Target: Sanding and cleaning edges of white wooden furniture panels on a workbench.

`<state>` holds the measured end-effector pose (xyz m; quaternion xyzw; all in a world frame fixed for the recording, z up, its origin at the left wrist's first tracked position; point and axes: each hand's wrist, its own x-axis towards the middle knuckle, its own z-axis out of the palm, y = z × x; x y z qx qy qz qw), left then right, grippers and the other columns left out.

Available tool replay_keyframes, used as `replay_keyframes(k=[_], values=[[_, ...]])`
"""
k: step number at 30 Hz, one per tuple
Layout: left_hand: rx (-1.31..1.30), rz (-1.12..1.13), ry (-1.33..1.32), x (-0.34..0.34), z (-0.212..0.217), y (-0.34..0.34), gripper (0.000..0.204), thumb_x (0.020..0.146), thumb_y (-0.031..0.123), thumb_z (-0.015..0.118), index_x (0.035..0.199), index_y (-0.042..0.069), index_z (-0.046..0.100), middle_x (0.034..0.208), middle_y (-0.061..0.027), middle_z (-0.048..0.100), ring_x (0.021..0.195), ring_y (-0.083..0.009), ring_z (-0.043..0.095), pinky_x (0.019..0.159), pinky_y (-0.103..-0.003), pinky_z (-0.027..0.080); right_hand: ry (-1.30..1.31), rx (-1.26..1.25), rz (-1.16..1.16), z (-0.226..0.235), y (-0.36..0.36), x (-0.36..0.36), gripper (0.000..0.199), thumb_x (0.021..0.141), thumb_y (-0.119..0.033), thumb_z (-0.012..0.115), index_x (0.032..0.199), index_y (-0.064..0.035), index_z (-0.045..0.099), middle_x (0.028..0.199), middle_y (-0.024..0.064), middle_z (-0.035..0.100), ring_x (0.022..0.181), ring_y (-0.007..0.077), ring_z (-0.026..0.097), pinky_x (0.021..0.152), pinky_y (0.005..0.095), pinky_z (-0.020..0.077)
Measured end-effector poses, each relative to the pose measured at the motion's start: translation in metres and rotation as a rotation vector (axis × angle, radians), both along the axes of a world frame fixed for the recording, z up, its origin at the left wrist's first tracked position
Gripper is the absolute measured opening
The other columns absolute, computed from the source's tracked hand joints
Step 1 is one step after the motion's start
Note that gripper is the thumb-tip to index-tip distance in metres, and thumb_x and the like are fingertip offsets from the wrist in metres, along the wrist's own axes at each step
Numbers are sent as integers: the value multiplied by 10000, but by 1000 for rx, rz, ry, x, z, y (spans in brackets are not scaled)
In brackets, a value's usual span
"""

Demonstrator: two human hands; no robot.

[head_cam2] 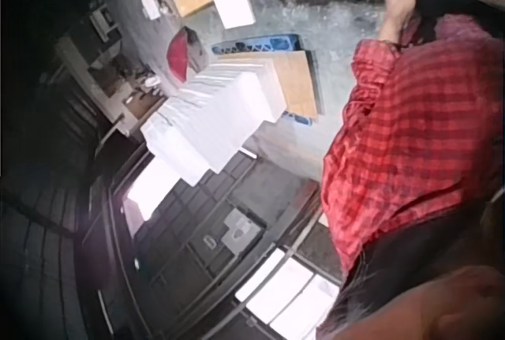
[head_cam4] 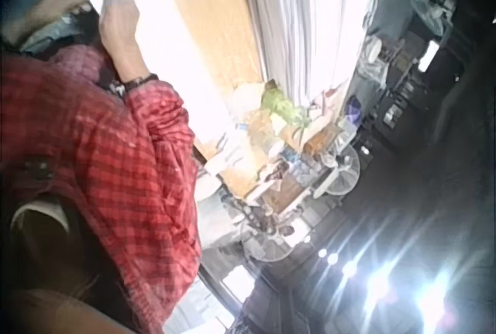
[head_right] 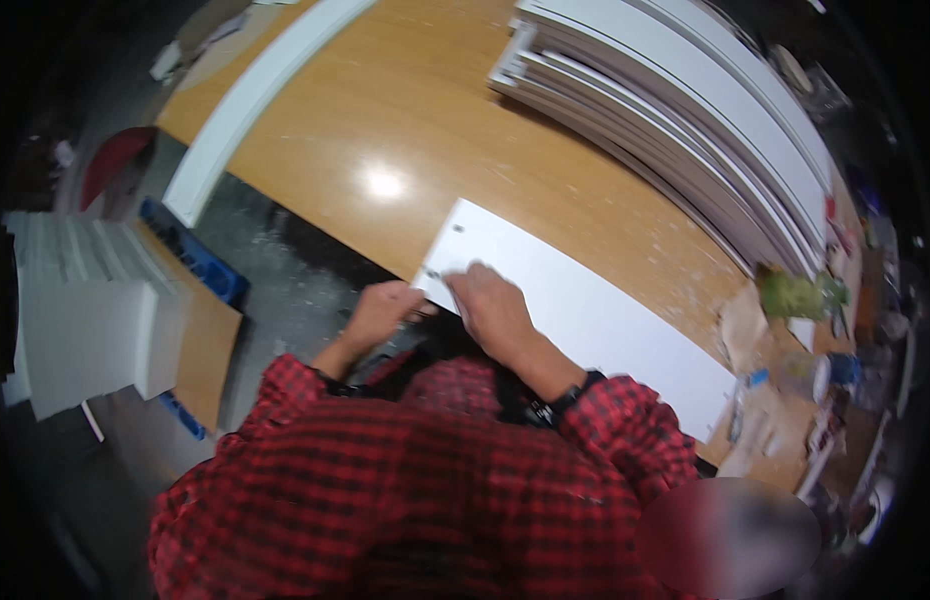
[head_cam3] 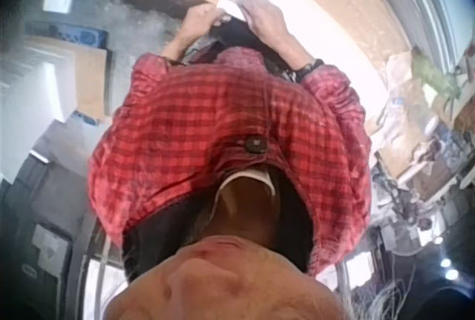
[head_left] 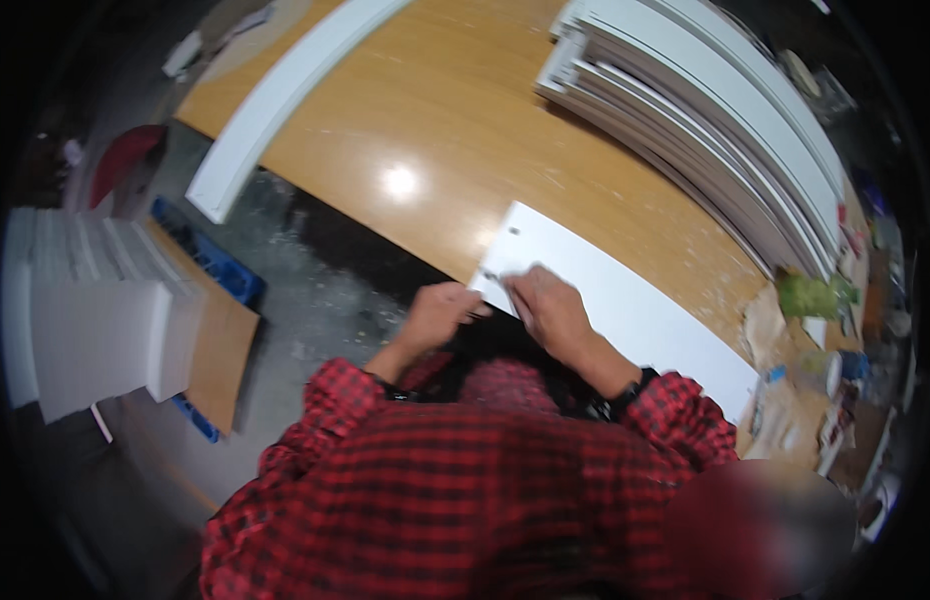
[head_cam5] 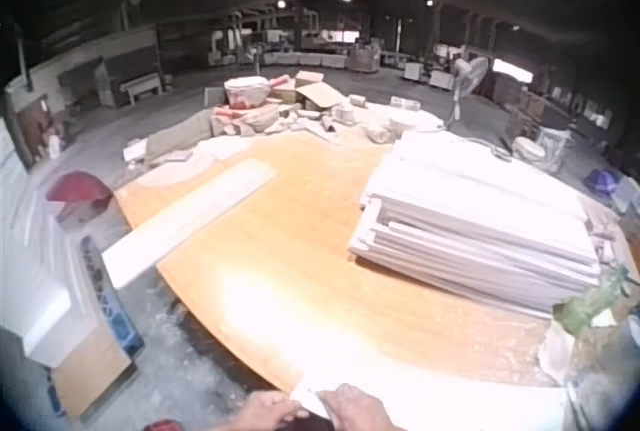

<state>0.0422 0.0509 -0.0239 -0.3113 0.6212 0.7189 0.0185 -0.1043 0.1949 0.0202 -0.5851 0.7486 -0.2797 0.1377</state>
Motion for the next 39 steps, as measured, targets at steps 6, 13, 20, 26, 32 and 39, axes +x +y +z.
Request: replay_keyframes(k=[6,13,20,26,32,39], values=[[81,16,138,1,-7,1,255,880,207,541,839,-22,645,797,-67,678,715,-136,625,651,-264,500,42,-82,-439,20,-38,-10,163,770,1,533,915,-26,602,752,149,533,720,324,546,624,412,447],[-2,31,138,2,-13,0,198,865,171,572,845,-5,661,764,-52,663,747,-106,598,705,-234,472,-39,47,122,9,-36,16,133,761,-79,585,891,-77,612,725,104,528,683,295,557,600,391,461],[-89,-37,138,4,-11,-7,153,825,130,611,812,-11,669,762,-44,663,752,-91,600,713,-232,474,84,-119,72,11,-42,5,130,754,-38,601,880,-70,610,727,122,552,668,306,560,575,380,457],[-87,25,182,3,-2,-8,146,783,137,633,802,1,681,732,-43,665,711,-77,588,678,-235,470,24,-35,95,15,-43,10,174,735,-68,577,903,-82,618,733,111,542,717,304,556,591,397,453],[-215,57,-49,4,-10,-5,152,760,165,682,815,24,693,741,-72,674,684,-94,601,622,-254,477,-50,-48,346,8,-25,-5,220,704,-51,546,914,-89,597,758,114,515,745,314,531,620,399,440],[-111,67,93,5,-18,-6,133,801,124,639,812,2,689,757,-52,673,717,-96,604,669,-234,472,100,-105,-42,14,-30,-17,180,761,-87,524,917,-106,611,798,98,548,783,293,549,659,376,453]])
